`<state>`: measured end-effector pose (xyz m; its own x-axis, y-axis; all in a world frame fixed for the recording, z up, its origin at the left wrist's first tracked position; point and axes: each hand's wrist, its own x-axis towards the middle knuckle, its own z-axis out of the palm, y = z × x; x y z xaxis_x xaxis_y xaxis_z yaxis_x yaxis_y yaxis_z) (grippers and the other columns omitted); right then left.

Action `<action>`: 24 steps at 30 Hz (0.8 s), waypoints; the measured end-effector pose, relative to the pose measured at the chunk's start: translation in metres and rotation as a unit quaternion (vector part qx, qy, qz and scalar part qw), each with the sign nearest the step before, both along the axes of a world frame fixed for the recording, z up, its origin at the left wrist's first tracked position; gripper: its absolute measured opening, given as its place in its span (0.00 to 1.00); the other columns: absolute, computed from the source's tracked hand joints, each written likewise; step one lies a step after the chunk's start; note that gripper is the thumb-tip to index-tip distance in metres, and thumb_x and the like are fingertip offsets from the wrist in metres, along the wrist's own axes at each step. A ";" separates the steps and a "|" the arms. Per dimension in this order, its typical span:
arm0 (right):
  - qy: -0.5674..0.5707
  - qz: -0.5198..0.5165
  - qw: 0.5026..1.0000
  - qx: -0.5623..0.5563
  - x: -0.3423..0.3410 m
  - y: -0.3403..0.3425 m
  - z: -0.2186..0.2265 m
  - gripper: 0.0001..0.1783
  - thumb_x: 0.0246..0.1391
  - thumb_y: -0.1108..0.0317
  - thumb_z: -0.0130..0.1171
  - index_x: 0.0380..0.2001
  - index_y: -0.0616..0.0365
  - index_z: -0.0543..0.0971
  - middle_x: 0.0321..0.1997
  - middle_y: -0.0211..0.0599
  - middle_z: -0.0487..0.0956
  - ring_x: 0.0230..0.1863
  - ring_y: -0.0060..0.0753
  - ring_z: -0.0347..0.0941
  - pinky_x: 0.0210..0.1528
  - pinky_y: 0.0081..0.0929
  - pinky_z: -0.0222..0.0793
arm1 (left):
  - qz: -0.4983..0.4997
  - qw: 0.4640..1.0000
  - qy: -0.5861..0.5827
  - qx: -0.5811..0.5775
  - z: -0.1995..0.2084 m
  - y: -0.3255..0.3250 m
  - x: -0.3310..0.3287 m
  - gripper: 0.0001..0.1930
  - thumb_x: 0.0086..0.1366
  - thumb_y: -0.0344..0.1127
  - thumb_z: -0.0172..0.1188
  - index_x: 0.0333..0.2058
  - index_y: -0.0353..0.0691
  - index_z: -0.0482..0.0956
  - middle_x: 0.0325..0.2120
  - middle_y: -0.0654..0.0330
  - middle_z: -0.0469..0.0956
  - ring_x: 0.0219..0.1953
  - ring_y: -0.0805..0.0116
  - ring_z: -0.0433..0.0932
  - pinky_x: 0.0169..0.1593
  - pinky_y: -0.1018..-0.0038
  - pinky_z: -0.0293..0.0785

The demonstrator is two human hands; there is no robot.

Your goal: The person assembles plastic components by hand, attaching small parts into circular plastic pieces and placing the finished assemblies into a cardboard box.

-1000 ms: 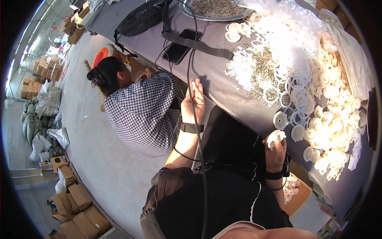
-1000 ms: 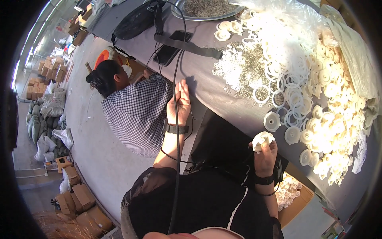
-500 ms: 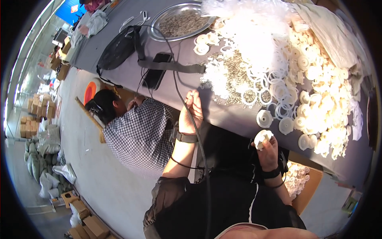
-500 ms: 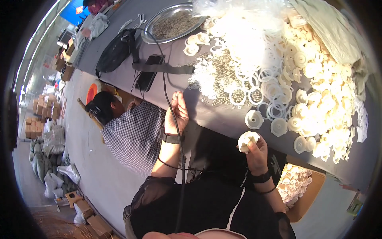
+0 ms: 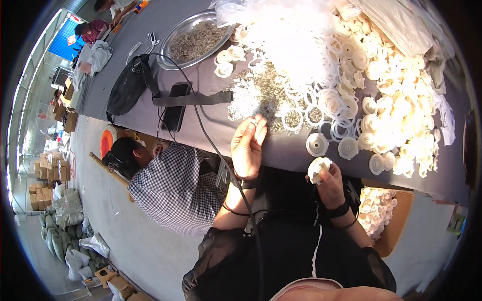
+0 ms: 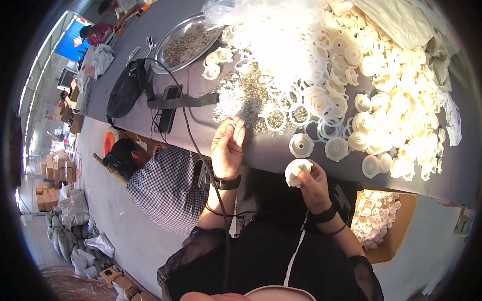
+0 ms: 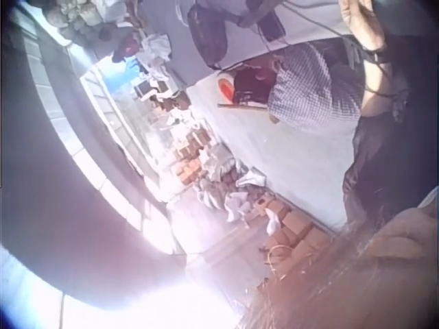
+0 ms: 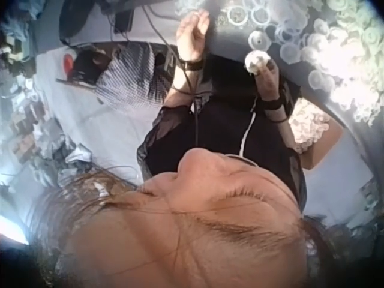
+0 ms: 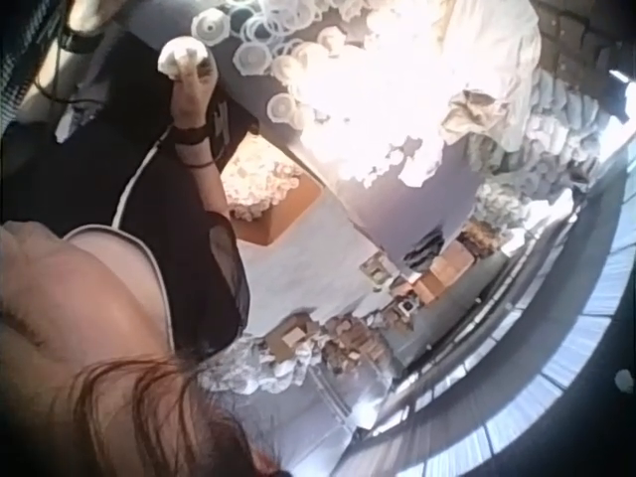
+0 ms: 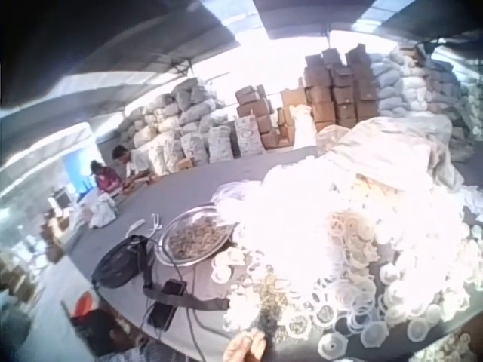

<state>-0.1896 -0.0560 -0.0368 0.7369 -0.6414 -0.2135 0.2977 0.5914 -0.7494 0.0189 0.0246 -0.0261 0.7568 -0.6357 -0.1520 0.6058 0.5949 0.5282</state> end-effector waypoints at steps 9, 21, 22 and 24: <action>0.001 0.010 1.000 0.006 0.000 0.001 0.006 0.18 0.47 0.64 0.59 0.39 0.62 0.70 0.35 0.36 0.75 0.34 0.28 0.74 0.38 0.29 0.72 | 0.011 0.999 -0.044 0.019 0.012 0.011 -0.009 0.15 0.62 0.22 0.47 0.48 0.29 0.68 0.45 0.47 0.72 0.48 0.58 0.73 0.50 0.70 0.72; -0.010 0.009 1.000 0.002 -0.002 0.002 0.001 0.17 0.47 0.64 0.59 0.38 0.62 0.71 0.35 0.36 0.76 0.33 0.28 0.74 0.37 0.29 0.72 | 0.036 0.993 -0.089 0.070 0.034 0.016 -0.025 0.18 0.60 0.19 0.46 0.50 0.29 0.66 0.48 0.46 0.69 0.49 0.57 0.72 0.52 0.69 0.72; -0.011 0.011 1.000 0.004 -0.002 0.002 0.002 0.17 0.47 0.64 0.59 0.38 0.62 0.71 0.35 0.36 0.75 0.34 0.28 0.74 0.38 0.29 0.73 | 0.042 0.992 -0.096 0.076 0.035 0.015 -0.026 0.18 0.60 0.19 0.46 0.50 0.29 0.66 0.48 0.45 0.69 0.49 0.56 0.72 0.52 0.68 0.71; -0.011 0.014 1.000 0.006 -0.003 0.002 0.002 0.17 0.47 0.64 0.59 0.39 0.61 0.71 0.35 0.35 0.75 0.34 0.27 0.74 0.38 0.29 0.73 | 0.041 0.991 -0.100 0.075 0.036 0.016 -0.026 0.18 0.60 0.19 0.46 0.50 0.29 0.66 0.48 0.45 0.69 0.49 0.56 0.71 0.52 0.68 0.71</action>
